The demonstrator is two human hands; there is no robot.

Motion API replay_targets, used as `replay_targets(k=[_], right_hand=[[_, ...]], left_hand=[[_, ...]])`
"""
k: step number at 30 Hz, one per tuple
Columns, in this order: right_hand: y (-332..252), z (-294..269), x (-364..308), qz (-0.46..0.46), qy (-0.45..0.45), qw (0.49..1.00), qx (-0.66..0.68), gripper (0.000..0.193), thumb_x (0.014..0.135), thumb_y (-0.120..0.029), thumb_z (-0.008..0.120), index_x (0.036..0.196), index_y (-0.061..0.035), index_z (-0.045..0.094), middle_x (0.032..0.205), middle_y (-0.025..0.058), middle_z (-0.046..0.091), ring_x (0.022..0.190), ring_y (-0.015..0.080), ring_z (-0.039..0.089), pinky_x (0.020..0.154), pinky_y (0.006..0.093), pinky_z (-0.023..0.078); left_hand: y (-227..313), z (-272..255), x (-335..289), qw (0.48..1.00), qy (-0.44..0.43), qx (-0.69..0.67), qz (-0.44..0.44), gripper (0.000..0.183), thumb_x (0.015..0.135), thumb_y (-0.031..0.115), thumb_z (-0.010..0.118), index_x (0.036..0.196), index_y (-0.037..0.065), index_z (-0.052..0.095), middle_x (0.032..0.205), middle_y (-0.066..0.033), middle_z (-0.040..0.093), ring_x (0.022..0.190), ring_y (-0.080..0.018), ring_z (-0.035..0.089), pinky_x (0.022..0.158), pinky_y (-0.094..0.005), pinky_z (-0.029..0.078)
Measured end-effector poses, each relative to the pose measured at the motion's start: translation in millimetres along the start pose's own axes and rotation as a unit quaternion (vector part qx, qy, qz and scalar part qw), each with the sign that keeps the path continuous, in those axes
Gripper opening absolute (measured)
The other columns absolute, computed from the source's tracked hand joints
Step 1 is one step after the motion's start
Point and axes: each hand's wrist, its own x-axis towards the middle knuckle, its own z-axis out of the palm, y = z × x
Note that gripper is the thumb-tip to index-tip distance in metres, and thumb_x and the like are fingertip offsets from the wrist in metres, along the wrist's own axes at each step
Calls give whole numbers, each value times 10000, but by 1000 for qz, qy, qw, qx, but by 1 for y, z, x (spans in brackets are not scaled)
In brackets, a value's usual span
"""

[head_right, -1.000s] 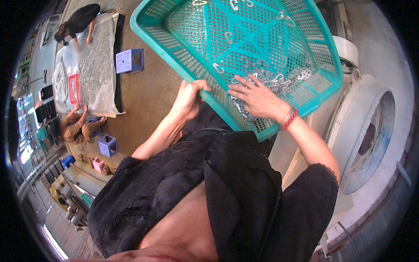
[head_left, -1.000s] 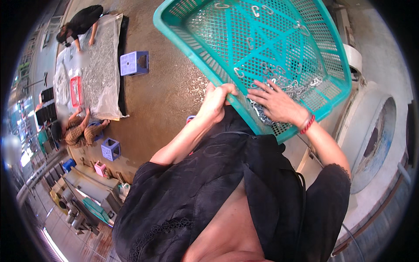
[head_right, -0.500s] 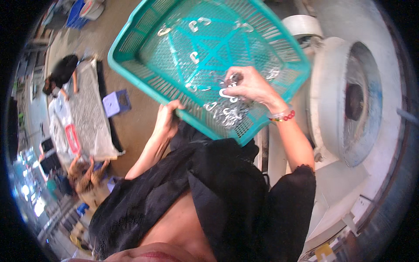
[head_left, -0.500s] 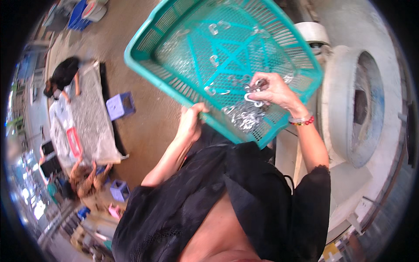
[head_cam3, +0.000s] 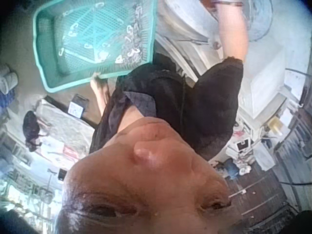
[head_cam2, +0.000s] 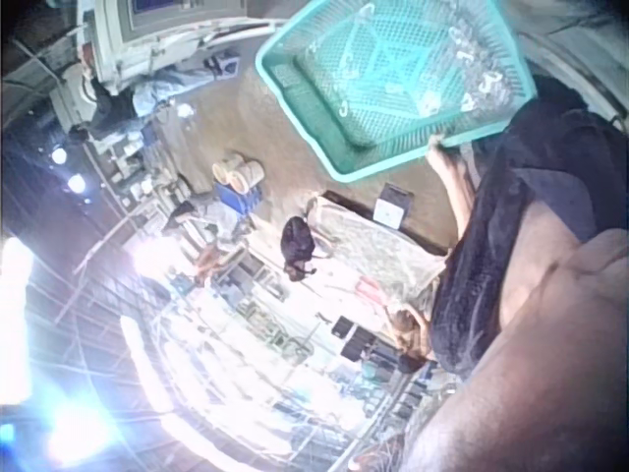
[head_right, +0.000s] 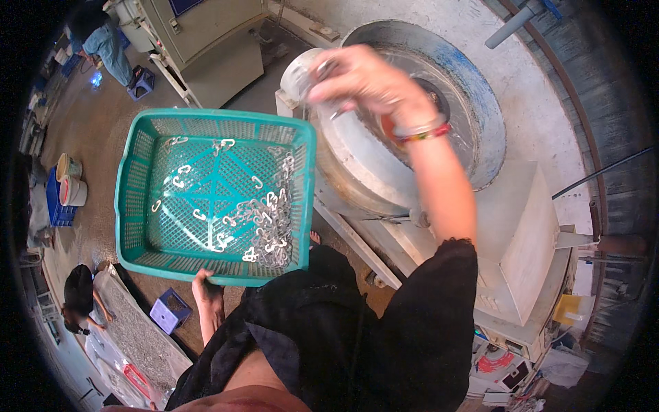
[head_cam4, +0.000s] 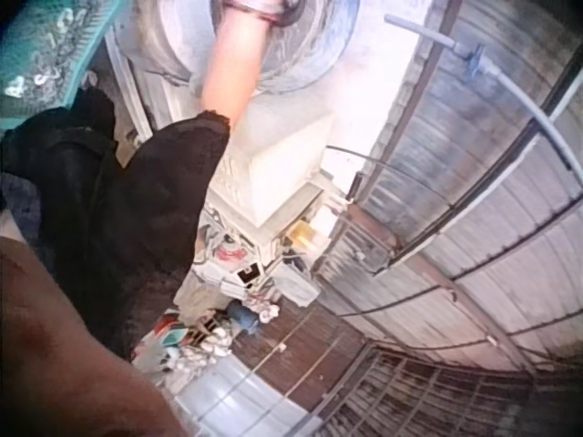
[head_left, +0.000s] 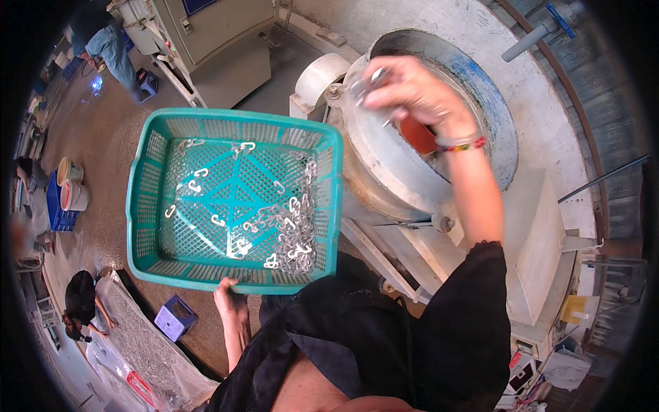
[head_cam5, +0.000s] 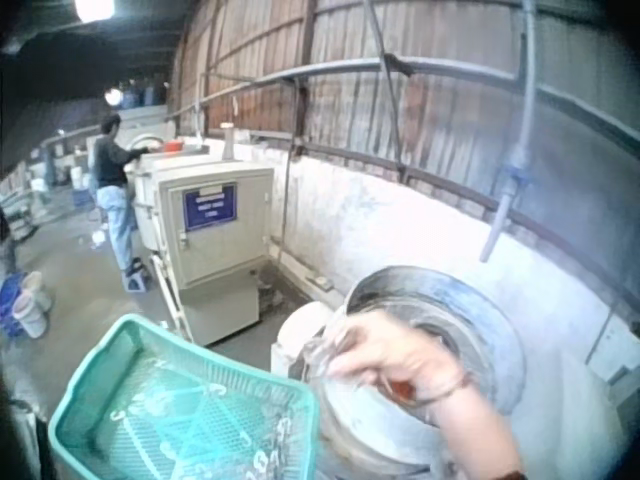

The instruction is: The person stands at a large rotating drum machine and repeatedly scoops small metal hooks from a green basket, feeding them into the machine's opening. The person continues this process until the basket is empty.

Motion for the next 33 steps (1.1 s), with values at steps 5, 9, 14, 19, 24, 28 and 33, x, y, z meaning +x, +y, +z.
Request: replay_targets(k=[5,9,14,19,24,28,33], right_hand=[[42,-146,-6,-7,224,969,-108,245,700,-109,693,888,-11,568,694,40,584,505,63,497,439,168,378],[104,-217,19,61,262,959,-87,364,737,-38,558,1094,21,515,892,124,576,748,188,556,661,332,461],[136,-226,55,24,295,955,28,543,712,23,448,1233,121,330,1359,208,247,1174,327,346,925,498,360],[144,-257,47,32,246,964,-97,476,747,-73,555,1183,86,447,1086,169,550,997,206,537,913,284,383],[178,-224,49,110,210,961,-146,370,790,-165,536,1110,21,540,926,87,602,812,154,568,664,245,452],[174,-187,38,270,86,937,-204,352,807,-174,526,1091,33,550,994,112,596,887,176,553,662,290,466],[161,-221,45,98,132,935,-314,398,825,-129,475,1181,48,473,1139,155,528,1032,228,518,810,298,447]], left_hand=[[-3,9,-9,1000,24,-7,3,281,598,44,523,878,24,499,804,-67,490,757,-233,500,704,-411,414],[-4,35,-28,997,65,-4,45,230,589,54,533,817,37,509,798,-64,489,754,-229,496,704,-411,414],[-17,16,-30,993,95,-37,51,142,590,46,541,714,69,475,739,-38,449,699,-192,461,668,-376,398],[-21,17,-26,989,121,-66,57,90,668,38,556,739,61,505,747,-23,480,719,-173,474,687,-343,398],[-25,11,-35,992,86,-59,66,117,623,35,547,731,57,507,702,-19,483,651,-158,470,563,-338,400],[-28,10,-29,992,96,-40,68,186,617,58,554,797,69,513,728,-8,513,662,-144,490,541,-320,410],[-32,4,-23,992,78,-41,86,144,626,77,542,769,66,526,702,-12,518,627,-145,491,526,-307,406]])
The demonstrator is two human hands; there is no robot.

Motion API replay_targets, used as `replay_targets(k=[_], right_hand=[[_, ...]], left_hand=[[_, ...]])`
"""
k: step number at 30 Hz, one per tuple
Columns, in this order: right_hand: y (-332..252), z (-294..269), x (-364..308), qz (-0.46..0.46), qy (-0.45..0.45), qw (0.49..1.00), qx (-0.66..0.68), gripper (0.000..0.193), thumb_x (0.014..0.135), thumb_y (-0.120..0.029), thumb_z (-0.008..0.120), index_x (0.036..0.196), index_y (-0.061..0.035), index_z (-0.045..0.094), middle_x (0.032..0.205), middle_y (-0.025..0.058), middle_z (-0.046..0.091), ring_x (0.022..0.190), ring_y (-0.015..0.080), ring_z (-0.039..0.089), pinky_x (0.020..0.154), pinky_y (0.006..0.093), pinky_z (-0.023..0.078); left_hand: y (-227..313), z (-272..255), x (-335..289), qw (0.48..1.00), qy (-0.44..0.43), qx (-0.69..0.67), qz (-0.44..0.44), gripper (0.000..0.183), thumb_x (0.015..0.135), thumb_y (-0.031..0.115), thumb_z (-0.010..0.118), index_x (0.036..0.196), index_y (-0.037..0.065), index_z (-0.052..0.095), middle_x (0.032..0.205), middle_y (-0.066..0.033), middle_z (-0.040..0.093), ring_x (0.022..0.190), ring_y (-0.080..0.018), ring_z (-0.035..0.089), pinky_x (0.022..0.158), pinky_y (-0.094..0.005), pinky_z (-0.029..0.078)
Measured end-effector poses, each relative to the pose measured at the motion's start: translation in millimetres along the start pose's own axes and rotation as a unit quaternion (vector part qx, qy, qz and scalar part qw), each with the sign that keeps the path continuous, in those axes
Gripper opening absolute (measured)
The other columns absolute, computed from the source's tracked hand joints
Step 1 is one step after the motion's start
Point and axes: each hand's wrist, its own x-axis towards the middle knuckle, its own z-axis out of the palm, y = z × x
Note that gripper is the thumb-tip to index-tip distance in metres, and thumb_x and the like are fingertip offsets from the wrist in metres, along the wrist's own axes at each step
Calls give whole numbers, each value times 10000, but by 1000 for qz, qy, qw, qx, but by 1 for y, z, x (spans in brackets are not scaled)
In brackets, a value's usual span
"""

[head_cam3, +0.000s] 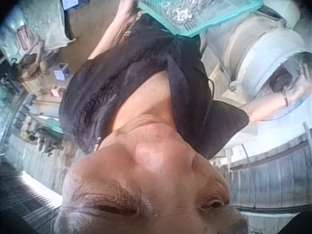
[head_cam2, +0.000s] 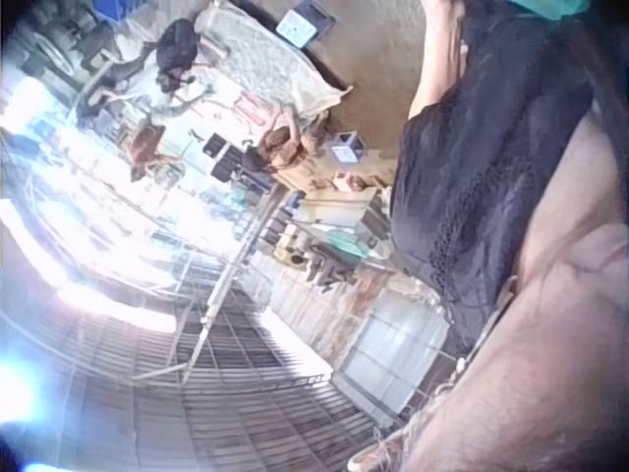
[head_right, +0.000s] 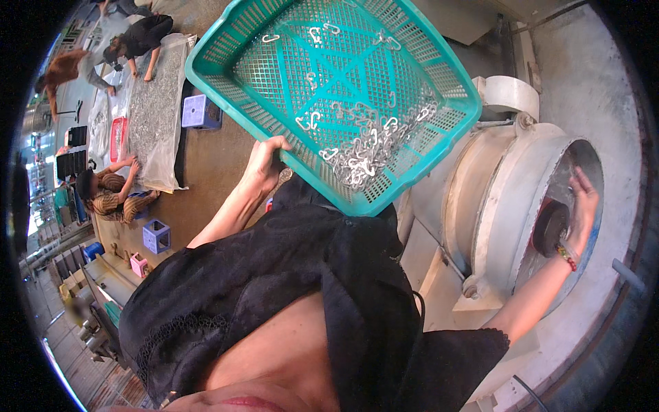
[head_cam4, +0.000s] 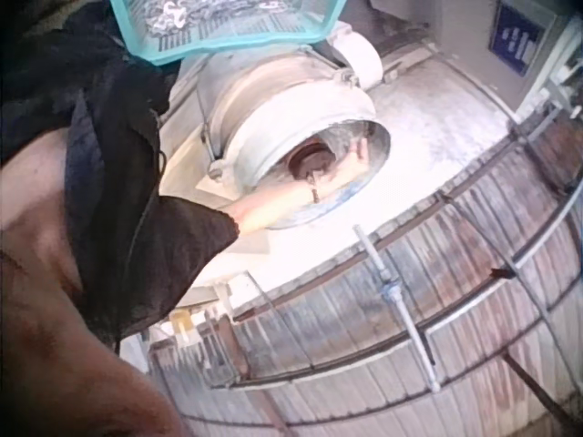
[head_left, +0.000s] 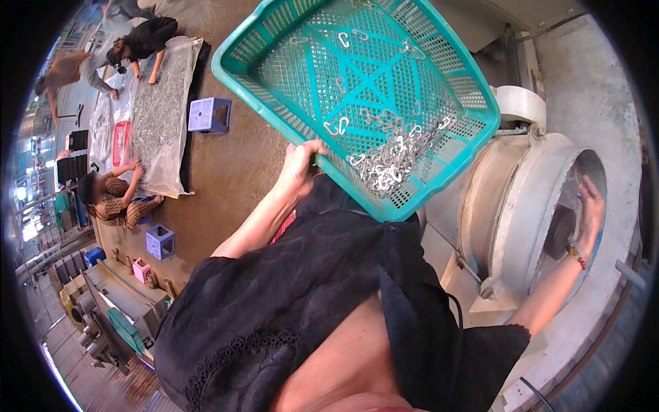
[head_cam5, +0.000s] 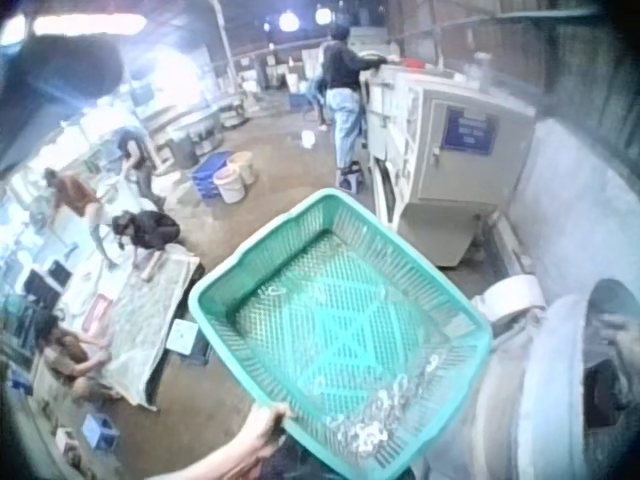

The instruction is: The person stands at a large rotating drum machine and repeatedly scoops small metal hooks from a green basket, feeding them into the machine's opening. The person continues this process until the basket is empty.

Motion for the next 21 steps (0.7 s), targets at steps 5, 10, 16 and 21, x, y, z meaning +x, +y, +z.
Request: replay_targets(k=[5,10,16,21], right_hand=[[-11,7,-21,-66,28,996,48,442,828,-143,466,1222,52,418,1118,168,517,981,245,530,829,324,435],[-107,35,-109,-46,179,979,84,426,819,-142,477,1194,55,435,1028,179,539,923,251,528,804,344,431],[-248,129,-104,-75,-149,985,37,489,854,-233,449,1302,-74,338,1042,177,539,866,251,559,706,334,497],[-158,381,-64,-162,-198,950,-181,666,866,-470,412,1373,-113,169,1237,313,345,1104,446,397,886,517,359]], left_hand=[[0,-16,4,998,50,29,1,93,618,100,553,700,57,563,640,-43,510,585,-172,494,464,-293,381],[0,2,-4,1000,-13,23,1,148,605,66,538,752,85,531,633,-5,478,516,-110,425,424,-257,305],[23,-10,-8,999,31,12,22,263,609,60,528,871,80,516,591,-7,453,476,-102,393,404,-255,287],[8,-11,3,995,49,71,51,392,622,88,543,1009,29,518,757,-60,580,714,-165,534,607,-317,430]])
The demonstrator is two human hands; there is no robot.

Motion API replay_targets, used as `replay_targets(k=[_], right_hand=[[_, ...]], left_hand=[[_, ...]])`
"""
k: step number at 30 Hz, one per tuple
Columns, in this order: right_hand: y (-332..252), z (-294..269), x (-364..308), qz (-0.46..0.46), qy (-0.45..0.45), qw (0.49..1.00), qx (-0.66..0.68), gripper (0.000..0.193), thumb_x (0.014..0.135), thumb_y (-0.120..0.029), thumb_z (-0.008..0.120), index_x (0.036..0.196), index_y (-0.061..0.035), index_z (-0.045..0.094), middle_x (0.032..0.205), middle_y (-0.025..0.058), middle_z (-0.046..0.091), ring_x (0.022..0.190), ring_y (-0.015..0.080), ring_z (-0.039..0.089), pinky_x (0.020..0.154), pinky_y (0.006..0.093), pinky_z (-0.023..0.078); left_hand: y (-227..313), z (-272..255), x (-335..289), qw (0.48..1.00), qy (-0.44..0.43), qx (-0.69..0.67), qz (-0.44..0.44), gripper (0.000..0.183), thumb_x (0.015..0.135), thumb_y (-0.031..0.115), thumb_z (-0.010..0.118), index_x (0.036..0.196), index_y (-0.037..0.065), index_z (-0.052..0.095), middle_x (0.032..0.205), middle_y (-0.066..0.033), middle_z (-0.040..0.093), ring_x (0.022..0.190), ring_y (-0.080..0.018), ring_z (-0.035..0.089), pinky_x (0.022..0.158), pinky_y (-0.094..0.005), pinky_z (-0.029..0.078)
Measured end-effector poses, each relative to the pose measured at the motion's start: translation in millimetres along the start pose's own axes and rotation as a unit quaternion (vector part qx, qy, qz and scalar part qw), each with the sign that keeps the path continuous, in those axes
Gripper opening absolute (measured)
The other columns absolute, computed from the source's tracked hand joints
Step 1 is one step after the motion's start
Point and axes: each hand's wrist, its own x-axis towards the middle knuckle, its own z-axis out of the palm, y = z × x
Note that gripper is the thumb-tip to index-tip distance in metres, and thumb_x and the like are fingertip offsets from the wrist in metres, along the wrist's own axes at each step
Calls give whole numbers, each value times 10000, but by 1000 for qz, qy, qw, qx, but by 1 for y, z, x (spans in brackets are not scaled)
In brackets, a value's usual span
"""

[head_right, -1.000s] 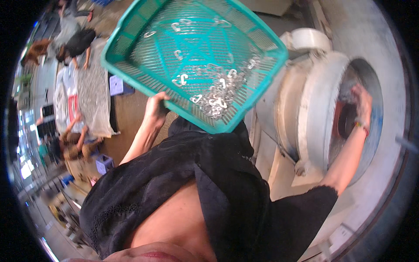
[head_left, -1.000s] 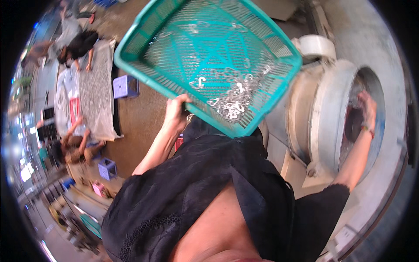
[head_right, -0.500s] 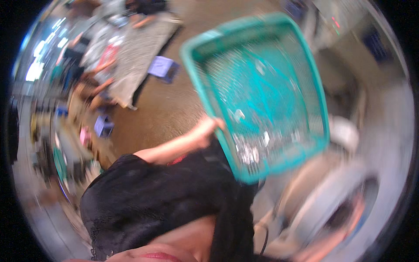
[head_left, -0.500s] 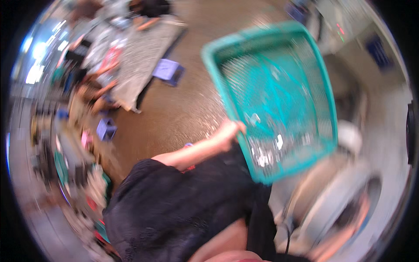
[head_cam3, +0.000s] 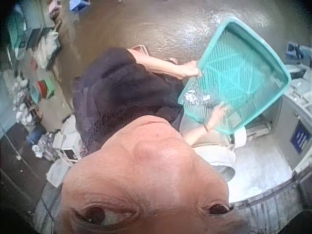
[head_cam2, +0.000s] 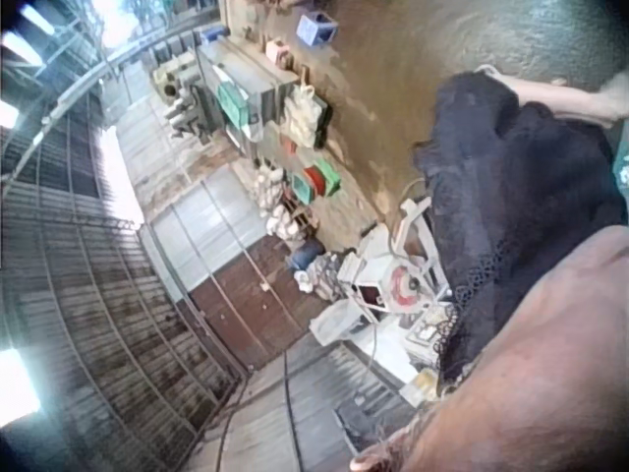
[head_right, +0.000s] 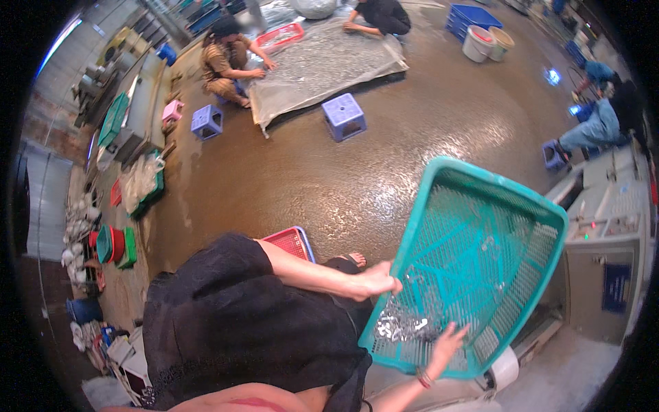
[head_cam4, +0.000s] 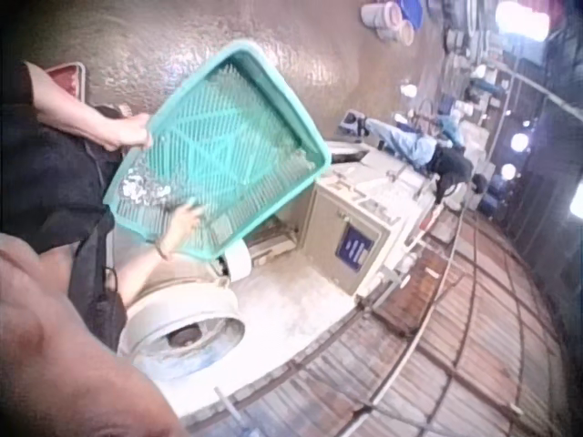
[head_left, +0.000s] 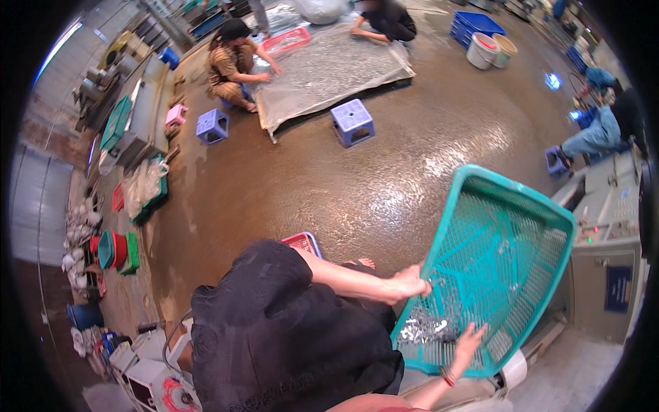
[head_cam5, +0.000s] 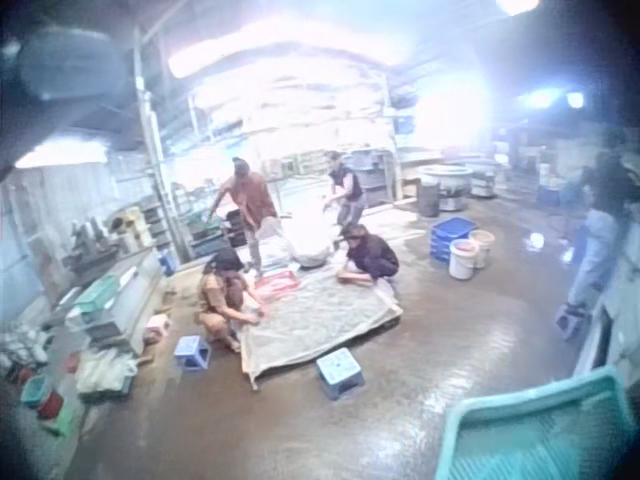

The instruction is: The person stands at a large rotating drum machine and repeatedly scoops small metal hooks from a green basket, feeding them into the machine's opening. The person continues this process until the basket is empty.

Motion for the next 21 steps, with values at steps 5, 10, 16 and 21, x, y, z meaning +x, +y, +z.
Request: replay_targets(k=[5,10,16,21], right_hand=[[-62,95,-57,-50,147,962,-225,810,799,-559,467,1379,-138,89,1183,355,332,996,503,432,844,504,371],[-65,79,-63,-81,24,991,-105,514,673,-211,683,1076,-38,415,914,215,491,809,365,495,729,435,398],[-19,43,-32,26,-32,957,289,248,628,-20,625,722,-86,405,657,-12,399,601,122,387,562,264,369],[-74,-33,-61,33,-81,867,490,583,760,-181,634,1278,-82,383,1074,127,545,1040,194,477,865,362,408]], left_hand=[[27,-4,-21,996,-24,81,-40,842,614,160,567,1359,249,185,910,-178,607,859,-303,585,765,-377,453],[10,-11,-12,996,-4,64,-59,1013,573,157,576,1390,280,-9,935,-196,606,890,-333,585,797,-386,445],[3,-10,-13,997,19,30,-63,703,569,161,584,1246,156,394,931,-157,597,869,-292,564,758,-372,443],[10,4,-33,998,6,-49,-30,226,641,67,551,856,-1,532,772,-93,531,739,-205,519,654,-347,435]])
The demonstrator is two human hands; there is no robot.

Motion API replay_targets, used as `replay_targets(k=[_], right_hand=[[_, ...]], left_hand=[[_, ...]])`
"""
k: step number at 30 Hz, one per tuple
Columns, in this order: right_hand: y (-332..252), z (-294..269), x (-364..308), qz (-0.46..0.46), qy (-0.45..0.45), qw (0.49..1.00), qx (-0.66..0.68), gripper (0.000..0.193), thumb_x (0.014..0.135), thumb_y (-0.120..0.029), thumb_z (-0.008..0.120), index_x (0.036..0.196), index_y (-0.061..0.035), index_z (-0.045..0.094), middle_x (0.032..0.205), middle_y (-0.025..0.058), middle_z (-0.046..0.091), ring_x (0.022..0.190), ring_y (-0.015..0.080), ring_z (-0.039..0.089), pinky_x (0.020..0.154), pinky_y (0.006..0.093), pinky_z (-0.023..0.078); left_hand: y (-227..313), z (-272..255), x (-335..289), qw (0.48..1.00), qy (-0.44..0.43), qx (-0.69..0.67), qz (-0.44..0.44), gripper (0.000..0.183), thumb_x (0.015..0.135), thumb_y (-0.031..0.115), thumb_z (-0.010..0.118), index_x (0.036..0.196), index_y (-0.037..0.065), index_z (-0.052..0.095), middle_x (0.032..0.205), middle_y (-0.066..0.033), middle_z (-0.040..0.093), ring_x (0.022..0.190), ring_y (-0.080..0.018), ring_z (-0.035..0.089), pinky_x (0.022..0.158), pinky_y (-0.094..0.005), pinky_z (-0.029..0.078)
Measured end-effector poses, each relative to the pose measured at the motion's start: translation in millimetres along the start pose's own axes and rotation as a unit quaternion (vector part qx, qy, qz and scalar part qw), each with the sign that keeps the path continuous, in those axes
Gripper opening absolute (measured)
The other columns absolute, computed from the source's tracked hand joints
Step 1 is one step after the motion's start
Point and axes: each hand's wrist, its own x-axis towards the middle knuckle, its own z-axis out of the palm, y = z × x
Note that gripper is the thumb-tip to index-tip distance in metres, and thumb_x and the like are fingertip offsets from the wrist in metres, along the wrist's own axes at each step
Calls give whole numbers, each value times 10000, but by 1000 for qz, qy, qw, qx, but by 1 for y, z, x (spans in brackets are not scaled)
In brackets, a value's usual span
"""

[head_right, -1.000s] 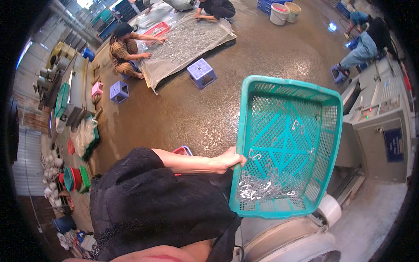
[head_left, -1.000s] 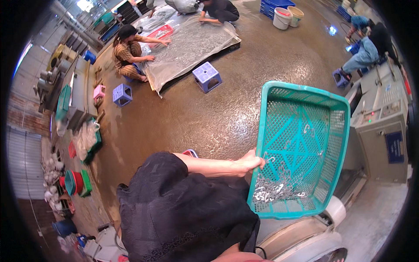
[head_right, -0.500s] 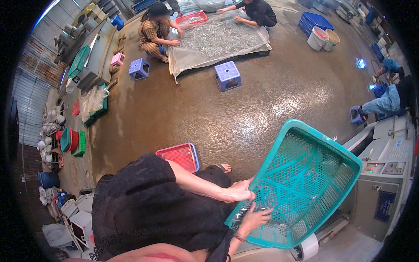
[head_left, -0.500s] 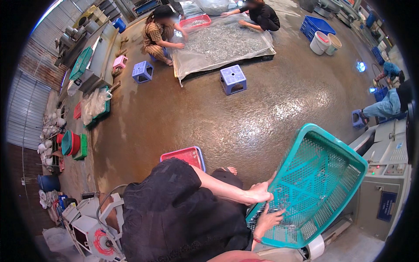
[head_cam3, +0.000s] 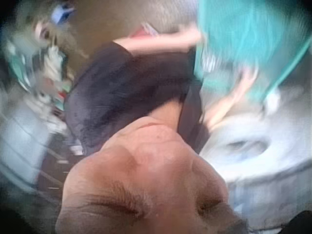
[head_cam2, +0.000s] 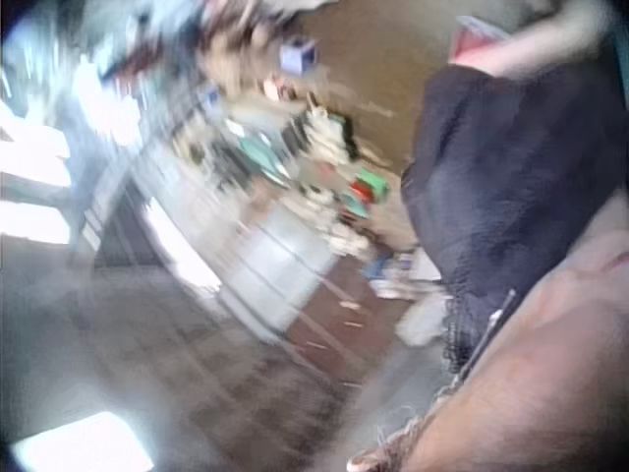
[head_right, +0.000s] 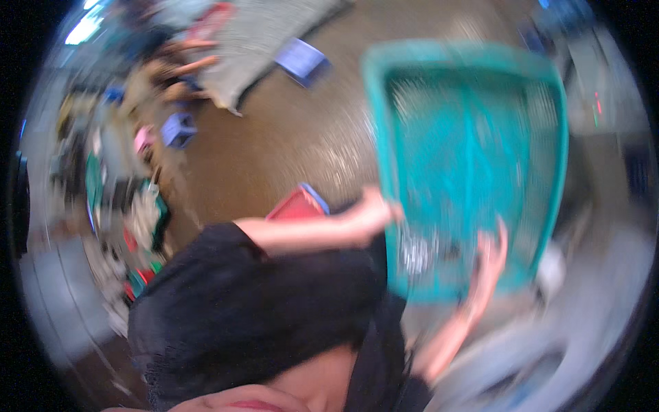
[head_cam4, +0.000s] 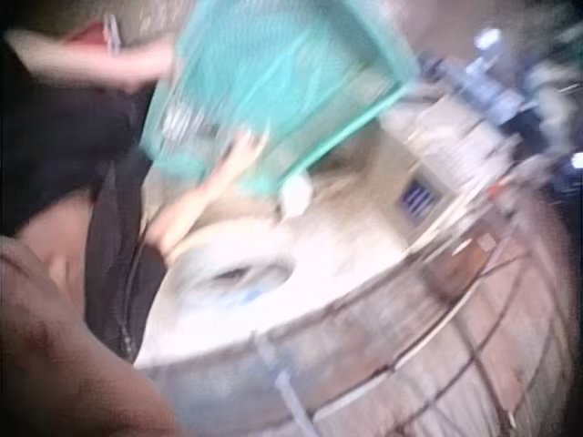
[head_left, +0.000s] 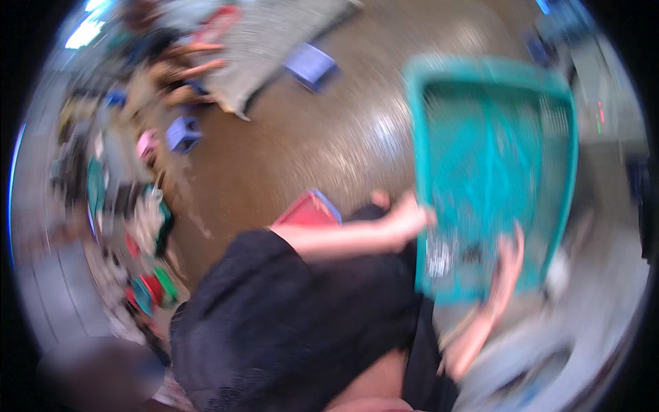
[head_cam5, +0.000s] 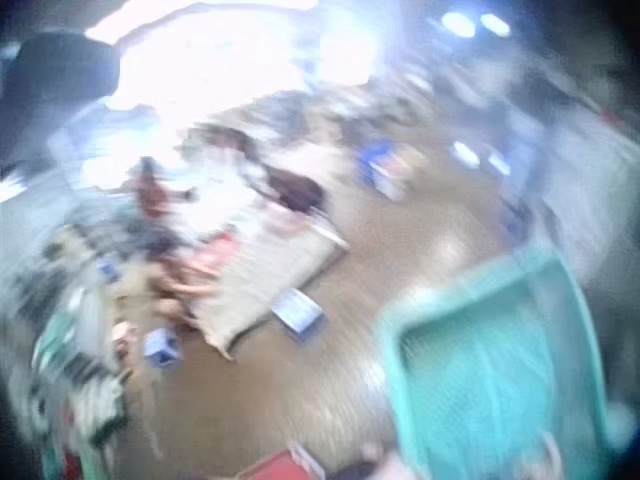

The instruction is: The person stands at a large rotating drum machine and repeatedly scoops small metal hooks from a green basket, feeding them into the machine's opening. The person continues this process until the basket is empty.

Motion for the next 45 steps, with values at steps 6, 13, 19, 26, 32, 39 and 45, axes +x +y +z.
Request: replay_targets(k=[6,13,19,26,32,39,45], right_hand=[[35,-50,33,6,36,999,39,173,804,-142,601,938,-32,604,810,35,616,680,93,568,503,218,449],[33,-58,35,7,87,980,178,147,873,-182,515,954,-63,545,750,17,589,543,75,535,367,191,391],[-7,-59,-4,38,88,920,380,256,850,-319,541,843,-64,533,624,47,543,403,87,464,320,179,350],[-106,-108,-101,-134,41,934,328,273,840,-333,548,813,-61,535,601,27,515,406,62,429,314,165,311],[-104,-211,-254,-189,251,918,241,254,868,-310,512,847,-58,538,616,31,520,412,44,426,287,149,303],[0,-302,-372,82,555,826,62,248,823,-91,566,1040,-36,460,913,99,531,785,166,567,552,276,512],[30,-379,-373,8,648,759,69,382,800,11,489,1176,23,421,906,145,572,795,229,597,637,322,538]], left_hand=[[-36,12,19,998,-28,-53,8,162,622,73,560,773,22,532,652,-27,513,589,-134,490,497,-249,366],[-7,8,38,996,-73,4,-57,220,615,92,581,820,39,522,697,-23,529,605,-131,483,487,-257,356],[-2,15,48,990,-81,-18,-111,87,647,61,566,652,94,485,597,0,446,502,-114,419,434,-252,313],[11,13,66,986,-141,17,-87,243,605,90,544,842,65,498,782,-40,500,676,-198,490,563,-349,403],[1,17,73,982,-156,35,-95,434,579,88,548,1009,56,507,939,-72,529,848,-243,525,717,-436,432],[-1,29,65,977,-178,48,-105,541,562,110,558,1095,51,482,1032,-90,518,948,-263,486,800,-461,397],[6,33,55,978,-183,38,-95,531,570,98,553,1092,43,478,1054,-97,512,953,-281,486,831,-462,391]])
